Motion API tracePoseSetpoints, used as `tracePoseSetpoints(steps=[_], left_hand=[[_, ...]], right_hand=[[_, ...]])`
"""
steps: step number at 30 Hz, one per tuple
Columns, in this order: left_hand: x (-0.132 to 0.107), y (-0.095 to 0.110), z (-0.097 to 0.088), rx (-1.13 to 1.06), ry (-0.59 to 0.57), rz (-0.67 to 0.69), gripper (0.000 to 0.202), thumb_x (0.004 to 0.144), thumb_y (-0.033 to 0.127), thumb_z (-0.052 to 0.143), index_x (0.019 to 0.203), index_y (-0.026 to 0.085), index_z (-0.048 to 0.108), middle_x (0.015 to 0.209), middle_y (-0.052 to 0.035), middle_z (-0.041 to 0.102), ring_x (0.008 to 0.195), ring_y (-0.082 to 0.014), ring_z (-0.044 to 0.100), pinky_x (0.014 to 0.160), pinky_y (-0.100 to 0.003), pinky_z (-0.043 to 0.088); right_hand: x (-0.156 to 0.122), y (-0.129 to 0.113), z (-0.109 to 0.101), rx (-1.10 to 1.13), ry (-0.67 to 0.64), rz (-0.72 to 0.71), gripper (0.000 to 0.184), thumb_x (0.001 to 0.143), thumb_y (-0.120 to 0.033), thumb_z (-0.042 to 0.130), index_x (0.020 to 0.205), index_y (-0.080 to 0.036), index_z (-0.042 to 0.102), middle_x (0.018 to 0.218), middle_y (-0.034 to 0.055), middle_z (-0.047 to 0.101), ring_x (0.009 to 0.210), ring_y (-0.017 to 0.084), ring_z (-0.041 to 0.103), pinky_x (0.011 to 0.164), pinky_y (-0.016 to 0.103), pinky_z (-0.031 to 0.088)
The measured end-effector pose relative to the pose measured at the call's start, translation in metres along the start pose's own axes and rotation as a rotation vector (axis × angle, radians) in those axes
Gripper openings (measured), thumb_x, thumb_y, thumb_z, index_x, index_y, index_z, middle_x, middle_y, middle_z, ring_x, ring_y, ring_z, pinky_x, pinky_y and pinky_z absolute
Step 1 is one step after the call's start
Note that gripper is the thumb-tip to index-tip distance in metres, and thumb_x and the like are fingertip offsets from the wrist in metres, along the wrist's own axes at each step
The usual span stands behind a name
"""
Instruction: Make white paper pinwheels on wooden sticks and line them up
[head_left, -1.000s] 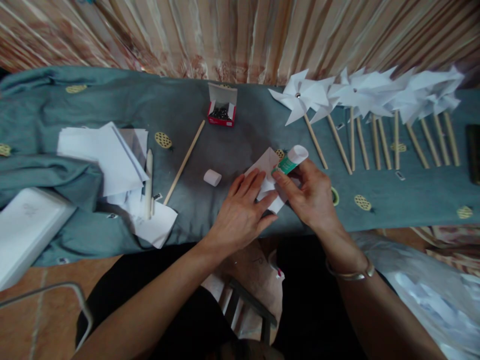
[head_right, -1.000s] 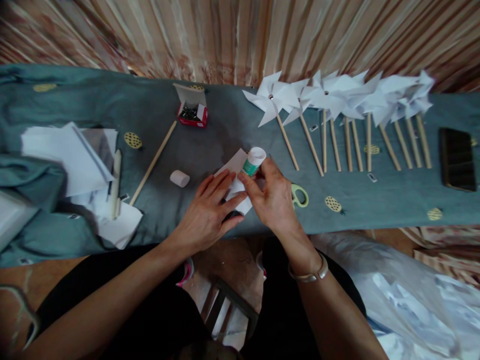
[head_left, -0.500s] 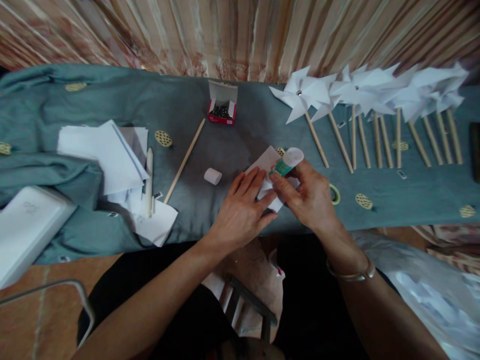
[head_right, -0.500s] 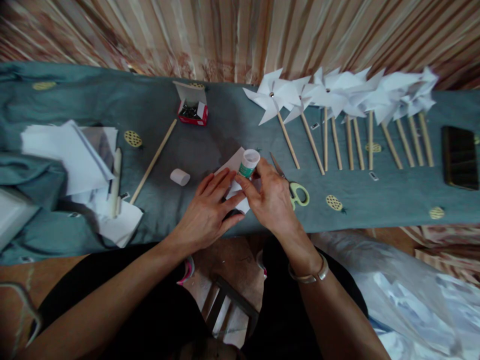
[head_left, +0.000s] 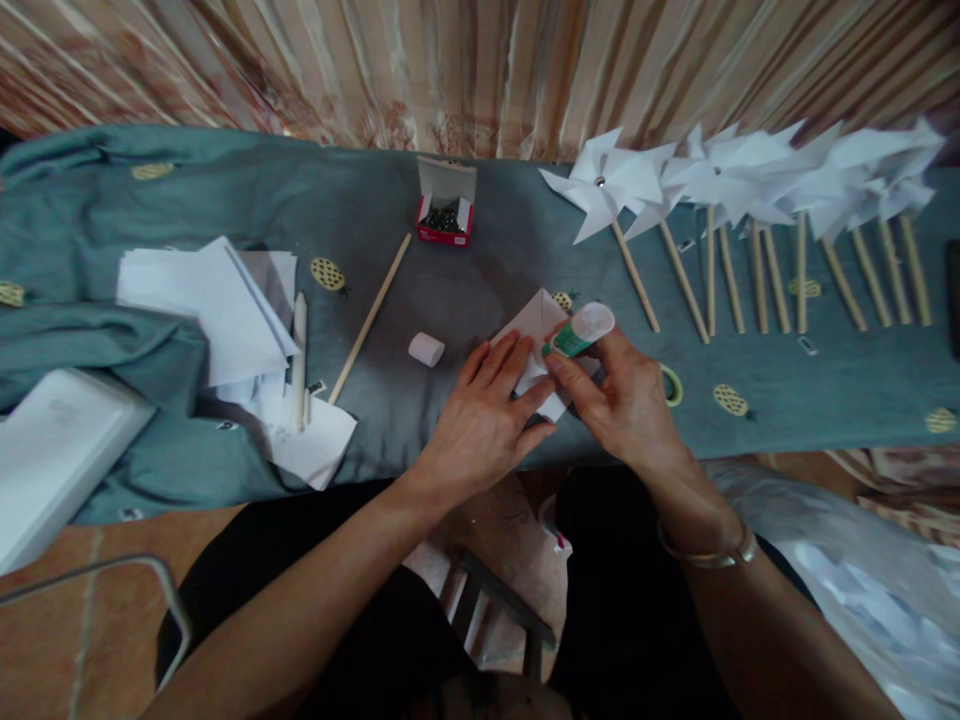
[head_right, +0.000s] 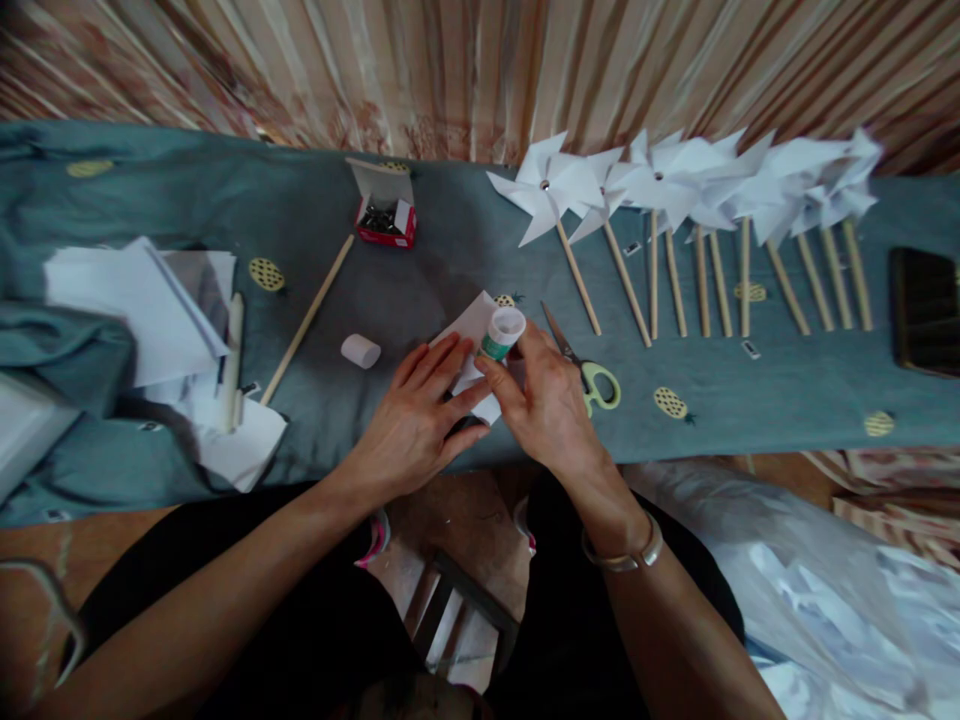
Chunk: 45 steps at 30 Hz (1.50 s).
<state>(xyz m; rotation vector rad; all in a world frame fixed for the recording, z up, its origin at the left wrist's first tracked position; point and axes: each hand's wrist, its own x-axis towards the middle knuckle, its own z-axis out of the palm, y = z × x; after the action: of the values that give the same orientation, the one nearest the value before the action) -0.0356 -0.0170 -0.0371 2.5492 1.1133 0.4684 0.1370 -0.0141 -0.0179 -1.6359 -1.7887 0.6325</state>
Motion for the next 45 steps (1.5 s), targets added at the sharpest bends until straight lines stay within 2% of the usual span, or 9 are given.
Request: tracePoseSetpoints(steps=[4, 10, 19, 36, 45], left_hand=[[0.000, 0.000, 0.001, -0.004, 0.001, -0.007, 0.046, 0.087, 0.043, 0.058, 0.128, 0.022, 0.055, 0.148, -0.0152, 0.042, 0.140, -0.0334, 0.033, 0.110, -0.060, 0.031], [0.000, 0.000, 0.000, 0.007, -0.010, -0.003, 0.047, 0.088, 0.043, 0.057, 0.129, 0.021, 0.054, 0.148, -0.0164, 0.041, 0.141, -0.0333, 0.032, 0.112, -0.057, 0.030], [0.000, 0.000, -0.001, -0.012, -0.017, -0.007, 0.045, 0.088, 0.041, 0.057, 0.128, 0.021, 0.055, 0.148, -0.0160, 0.041, 0.141, -0.0332, 0.032, 0.111, -0.058, 0.030], [0.000, 0.000, 0.000, -0.009, -0.002, 0.003, 0.045, 0.087, 0.041, 0.058, 0.127, 0.020, 0.055, 0.148, -0.0167, 0.041, 0.140, -0.0345, 0.032, 0.111, -0.058, 0.030], [0.000, 0.001, 0.000, -0.013, 0.000, 0.002, 0.045, 0.087, 0.041, 0.059, 0.127, 0.021, 0.055, 0.148, -0.0152, 0.042, 0.141, -0.0340, 0.031, 0.111, -0.059, 0.030]], right_hand=[[-0.002, 0.005, 0.001, 0.018, 0.021, -0.023, 0.024, 0.088, -0.042, 0.056, 0.104, -0.024, 0.059, 0.096, 0.0068, 0.068, 0.088, 0.025, 0.065, 0.080, 0.044, 0.051], [-0.003, 0.006, 0.000, 0.018, 0.035, -0.027, 0.022, 0.088, -0.040, 0.057, 0.104, -0.025, 0.059, 0.093, 0.0056, 0.069, 0.085, 0.024, 0.065, 0.077, 0.041, 0.052], [-0.002, 0.009, -0.002, 0.011, 0.044, -0.027, 0.023, 0.089, -0.041, 0.056, 0.104, -0.024, 0.059, 0.098, 0.0084, 0.068, 0.089, 0.027, 0.065, 0.081, 0.046, 0.051], [0.006, 0.017, 0.003, 0.043, 0.074, -0.050, 0.026, 0.088, -0.040, 0.058, 0.109, -0.025, 0.059, 0.096, 0.0049, 0.067, 0.085, 0.024, 0.065, 0.078, 0.041, 0.052], [0.010, 0.013, 0.004, 0.008, 0.077, -0.048, 0.018, 0.088, -0.040, 0.057, 0.098, -0.025, 0.057, 0.092, 0.0039, 0.066, 0.085, 0.023, 0.064, 0.077, 0.040, 0.051]])
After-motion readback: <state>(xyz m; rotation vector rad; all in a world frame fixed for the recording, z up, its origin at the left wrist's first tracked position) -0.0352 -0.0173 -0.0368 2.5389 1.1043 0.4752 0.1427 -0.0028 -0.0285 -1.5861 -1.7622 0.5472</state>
